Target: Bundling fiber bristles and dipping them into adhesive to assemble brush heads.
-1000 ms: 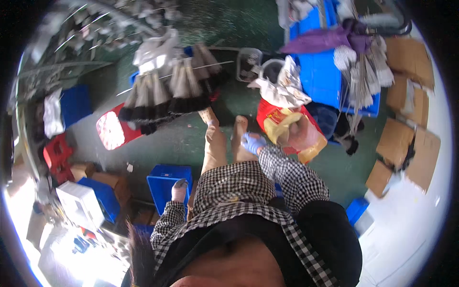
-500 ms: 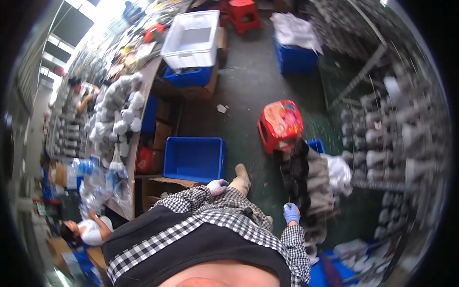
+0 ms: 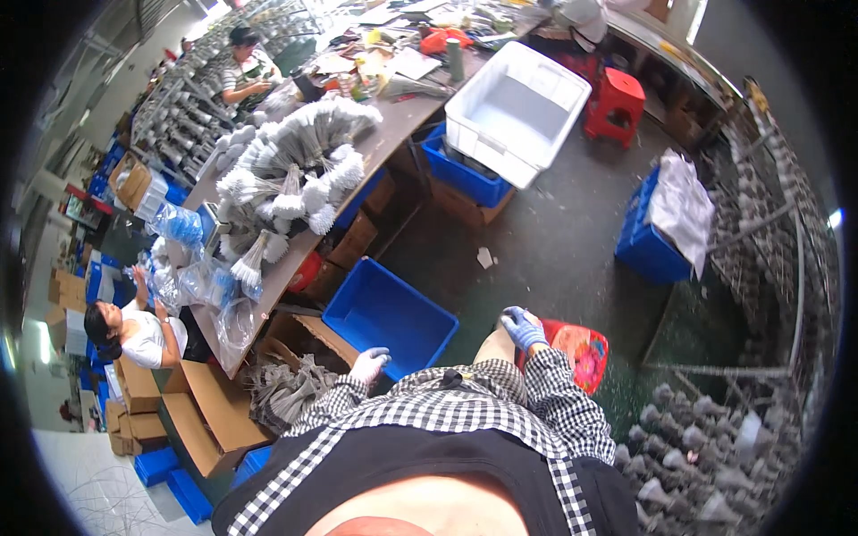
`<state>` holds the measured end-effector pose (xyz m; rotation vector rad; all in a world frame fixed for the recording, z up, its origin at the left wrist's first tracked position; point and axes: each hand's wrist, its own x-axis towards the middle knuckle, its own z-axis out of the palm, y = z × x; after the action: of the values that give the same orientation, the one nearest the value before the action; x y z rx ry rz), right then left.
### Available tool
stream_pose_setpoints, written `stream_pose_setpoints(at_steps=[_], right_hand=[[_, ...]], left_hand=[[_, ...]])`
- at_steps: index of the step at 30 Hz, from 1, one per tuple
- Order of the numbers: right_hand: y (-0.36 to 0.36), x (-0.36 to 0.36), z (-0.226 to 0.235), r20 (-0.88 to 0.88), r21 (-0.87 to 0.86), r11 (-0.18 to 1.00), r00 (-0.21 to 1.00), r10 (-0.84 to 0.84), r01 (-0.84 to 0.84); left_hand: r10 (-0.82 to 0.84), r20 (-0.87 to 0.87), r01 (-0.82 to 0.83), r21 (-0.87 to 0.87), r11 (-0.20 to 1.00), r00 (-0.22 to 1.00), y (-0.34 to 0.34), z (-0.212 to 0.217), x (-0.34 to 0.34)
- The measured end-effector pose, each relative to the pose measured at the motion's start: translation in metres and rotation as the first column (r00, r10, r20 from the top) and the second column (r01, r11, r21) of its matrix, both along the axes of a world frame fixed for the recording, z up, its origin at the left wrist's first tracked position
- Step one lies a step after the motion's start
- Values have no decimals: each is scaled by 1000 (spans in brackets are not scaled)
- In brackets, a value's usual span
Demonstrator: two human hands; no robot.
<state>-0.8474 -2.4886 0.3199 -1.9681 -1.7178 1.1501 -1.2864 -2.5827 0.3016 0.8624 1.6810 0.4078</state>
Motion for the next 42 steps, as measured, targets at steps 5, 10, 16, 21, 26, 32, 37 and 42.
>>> stream_pose_setpoints(at_steps=[5,10,16,21,26,32,37,42], right_hand=[[150,-21,20,-33,108,967,971,236,-231],[295,-4,44,69,74,932,935,349,-354],[467,-40,95,40,338,837,895,444,-430],[588,-100,140,-45,426,787,858,512,-447],[709,-158,142,45,413,781,867,495,-468],[850,-217,97,317,237,850,865,390,-471],[948,-262,32,569,97,898,764,305,-430],[991,-282,-20,645,130,919,736,207,-372]], left_hand=[[286,101,-277,-92,956,953,76,11,38],[296,81,-297,4,955,952,179,16,96],[287,-143,-250,231,940,947,251,32,110],[364,-191,-330,191,925,911,299,40,74],[332,-143,-313,138,940,933,392,36,27],[279,6,-275,188,943,960,563,53,-36],[229,161,-255,164,953,960,653,89,-61],[186,190,-198,46,979,964,677,93,-66]])
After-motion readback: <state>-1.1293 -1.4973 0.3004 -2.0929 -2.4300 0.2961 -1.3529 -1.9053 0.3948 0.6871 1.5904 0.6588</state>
